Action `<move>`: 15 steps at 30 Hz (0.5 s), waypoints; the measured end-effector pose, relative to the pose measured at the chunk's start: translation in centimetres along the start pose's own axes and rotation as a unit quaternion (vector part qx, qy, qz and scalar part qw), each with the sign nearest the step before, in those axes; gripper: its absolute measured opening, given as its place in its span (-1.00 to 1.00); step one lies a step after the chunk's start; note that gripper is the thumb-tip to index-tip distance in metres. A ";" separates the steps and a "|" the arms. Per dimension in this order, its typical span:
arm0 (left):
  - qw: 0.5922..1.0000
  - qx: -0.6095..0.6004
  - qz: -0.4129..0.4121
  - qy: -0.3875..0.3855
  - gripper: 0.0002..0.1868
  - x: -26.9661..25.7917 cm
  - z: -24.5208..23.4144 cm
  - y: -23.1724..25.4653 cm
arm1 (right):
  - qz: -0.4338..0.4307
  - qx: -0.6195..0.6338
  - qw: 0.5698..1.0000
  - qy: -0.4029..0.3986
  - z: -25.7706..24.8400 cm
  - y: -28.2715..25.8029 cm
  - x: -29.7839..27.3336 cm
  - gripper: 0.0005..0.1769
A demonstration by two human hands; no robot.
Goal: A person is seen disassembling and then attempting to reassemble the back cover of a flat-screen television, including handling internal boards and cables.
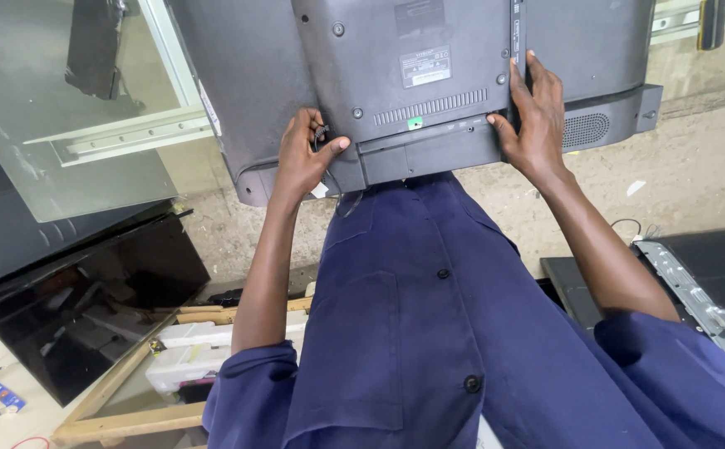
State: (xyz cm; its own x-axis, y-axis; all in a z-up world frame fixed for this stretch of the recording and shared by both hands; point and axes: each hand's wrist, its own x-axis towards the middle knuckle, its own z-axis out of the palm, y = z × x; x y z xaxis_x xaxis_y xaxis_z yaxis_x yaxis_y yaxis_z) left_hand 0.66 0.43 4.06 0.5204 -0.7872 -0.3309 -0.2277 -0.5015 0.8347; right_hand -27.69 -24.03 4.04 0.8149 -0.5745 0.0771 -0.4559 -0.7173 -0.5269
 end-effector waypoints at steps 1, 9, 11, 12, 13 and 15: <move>1.000 0.000 0.014 0.002 -0.41 0.1 0.1 -0.2 | -0.016 -0.013 1.000 0.001 -0.1 0.0 0.2 -0.28; 0.996 0.060 0.039 0.048 -0.34 0.4 0.9 -0.6 | 0.014 -0.073 0.997 -0.036 -0.1 -1.0 0.5 -0.30; 0.997 0.059 0.041 0.043 -0.30 0.3 0.8 -0.3 | 0.017 -0.077 0.996 -0.037 -0.2 -1.0 0.5 -0.31; 0.995 0.075 0.052 0.037 -0.31 0.3 0.8 -0.4 | 0.015 -0.078 0.996 -0.033 -0.3 -1.1 0.5 -0.29; 0.993 0.091 0.063 0.030 -0.31 0.3 0.8 -0.4 | 0.012 -0.079 0.996 -0.029 -0.3 -1.2 0.4 -0.25; 0.980 0.170 0.092 0.055 -0.29 0.4 0.3 -0.2 | 0.032 -0.093 0.994 -0.046 -0.4 -1.3 0.7 -0.27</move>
State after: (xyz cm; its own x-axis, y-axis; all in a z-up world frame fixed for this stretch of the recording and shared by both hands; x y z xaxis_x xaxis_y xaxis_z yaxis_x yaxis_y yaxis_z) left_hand 0.67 0.06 3.62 0.5259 -0.8414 -0.1239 -0.5769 -0.4600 0.6750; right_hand -26.65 -23.62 5.11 0.8074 -0.5891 -0.0327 -0.5589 -0.7459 -0.3624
